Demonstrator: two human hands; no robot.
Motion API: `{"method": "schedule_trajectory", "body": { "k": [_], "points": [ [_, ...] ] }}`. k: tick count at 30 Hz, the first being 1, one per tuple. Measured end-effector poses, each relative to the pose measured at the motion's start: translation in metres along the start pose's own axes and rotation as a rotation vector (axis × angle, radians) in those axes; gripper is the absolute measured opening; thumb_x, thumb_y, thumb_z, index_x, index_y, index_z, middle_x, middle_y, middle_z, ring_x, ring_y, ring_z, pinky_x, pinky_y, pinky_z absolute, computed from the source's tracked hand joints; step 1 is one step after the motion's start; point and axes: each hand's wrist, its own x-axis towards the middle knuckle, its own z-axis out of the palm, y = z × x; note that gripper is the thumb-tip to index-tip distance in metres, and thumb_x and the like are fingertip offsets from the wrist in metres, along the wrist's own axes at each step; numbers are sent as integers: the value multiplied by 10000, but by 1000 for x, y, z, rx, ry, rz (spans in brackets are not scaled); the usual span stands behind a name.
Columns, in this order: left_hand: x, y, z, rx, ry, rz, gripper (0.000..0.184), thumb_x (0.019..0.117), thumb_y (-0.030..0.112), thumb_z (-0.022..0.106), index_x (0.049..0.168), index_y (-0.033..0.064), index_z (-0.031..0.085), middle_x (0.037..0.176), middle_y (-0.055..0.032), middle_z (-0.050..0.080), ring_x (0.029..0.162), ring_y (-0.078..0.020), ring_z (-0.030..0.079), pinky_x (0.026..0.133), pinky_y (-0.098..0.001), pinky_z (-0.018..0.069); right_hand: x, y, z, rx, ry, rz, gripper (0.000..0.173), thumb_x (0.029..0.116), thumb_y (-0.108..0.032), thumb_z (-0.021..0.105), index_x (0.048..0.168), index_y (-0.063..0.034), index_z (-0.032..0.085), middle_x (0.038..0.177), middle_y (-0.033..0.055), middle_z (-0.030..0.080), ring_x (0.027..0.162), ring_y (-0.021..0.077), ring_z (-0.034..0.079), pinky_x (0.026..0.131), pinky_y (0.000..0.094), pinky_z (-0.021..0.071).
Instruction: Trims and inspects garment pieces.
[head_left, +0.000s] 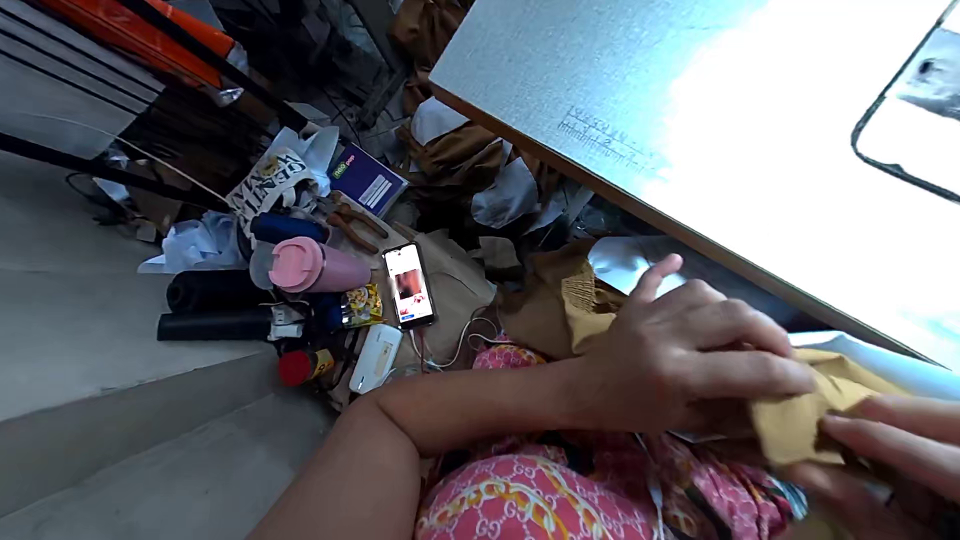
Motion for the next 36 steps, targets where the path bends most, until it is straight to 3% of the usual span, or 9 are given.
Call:
{"method": "schedule_trajectory", "body": {
  "k": [1, 3, 5, 8, 12, 19, 36],
  "points": [
    [-4, -2, -1, 35, -7, 38, 157, 1000, 113, 594, 952, 88, 740, 910, -85, 692, 940, -184, 649, 1136, -541, 319, 1, 0, -3, -2, -26, 29, 506, 1015, -532, 563, 1111, -37, 605, 962, 122, 611, 846, 97, 579, 729, 204, 455],
    [-10, -6, -3, 89, -14, 91, 171, 1048, 156, 544, 976, 119, 695, 939, -54, 671, 957, -149, 637, 1182, -533, 286, 2, 2, -8, -43, -10, 109, 728, 1010, -709, 328, 1139, -41, 586, 878, 84, 608, 749, 59, 557, 645, 207, 442],
    [-15, -8, -4, 116, -28, 123, 150, 1059, 161, 531, 990, 137, 661, 980, -32, 653, 997, -128, 627, 1205, -527, 270, 6, 2, -9, -85, 59, 161, 718, 1052, -660, 200, 1104, -49, 573, 839, 82, 609, 701, 68, 564, 591, 227, 439],
    [-20, -12, -6, 163, -36, 172, 106, 1063, 175, 540, 1012, 151, 631, 1017, -19, 632, 1027, -114, 615, 1218, -525, 254, 13, -6, -6, -184, 109, 174, 469, 1099, -476, 337, 1084, -67, 566, 850, 99, 631, 717, 125, 591, 600, 280, 449],
    [-21, -11, -8, 201, -51, 191, 76, 1066, 183, 539, 1037, 165, 607, 1051, -9, 620, 1066, -101, 604, 1229, -507, 224, 20, -18, 4, -321, 105, 132, 314, 1043, -349, 487, 984, -82, 640, 788, 93, 650, 644, 178, 577, 534, 316, 397],
    [-22, -10, -7, 199, -19, 220, 59, 1058, 172, 554, 1039, 159, 608, 1057, -11, 610, 1086, -91, 593, 1243, -492, 199, 19, -25, 4, -419, 83, 114, 311, 1035, -332, 485, 934, -95, 660, 772, 100, 667, 624, 222, 588, 520, 360, 371],
    [-26, -11, -8, 204, -15, 278, 102, 1060, 129, 519, 976, 153, 572, 1081, -20, 581, 1127, -96, 565, 1251, -482, 172, 15, -27, 6, -379, 100, 102, 319, 1043, -362, 494, 943, -103, 649, 763, 87, 653, 641, 202, 584, 534, 335, 371]
  ]
}}
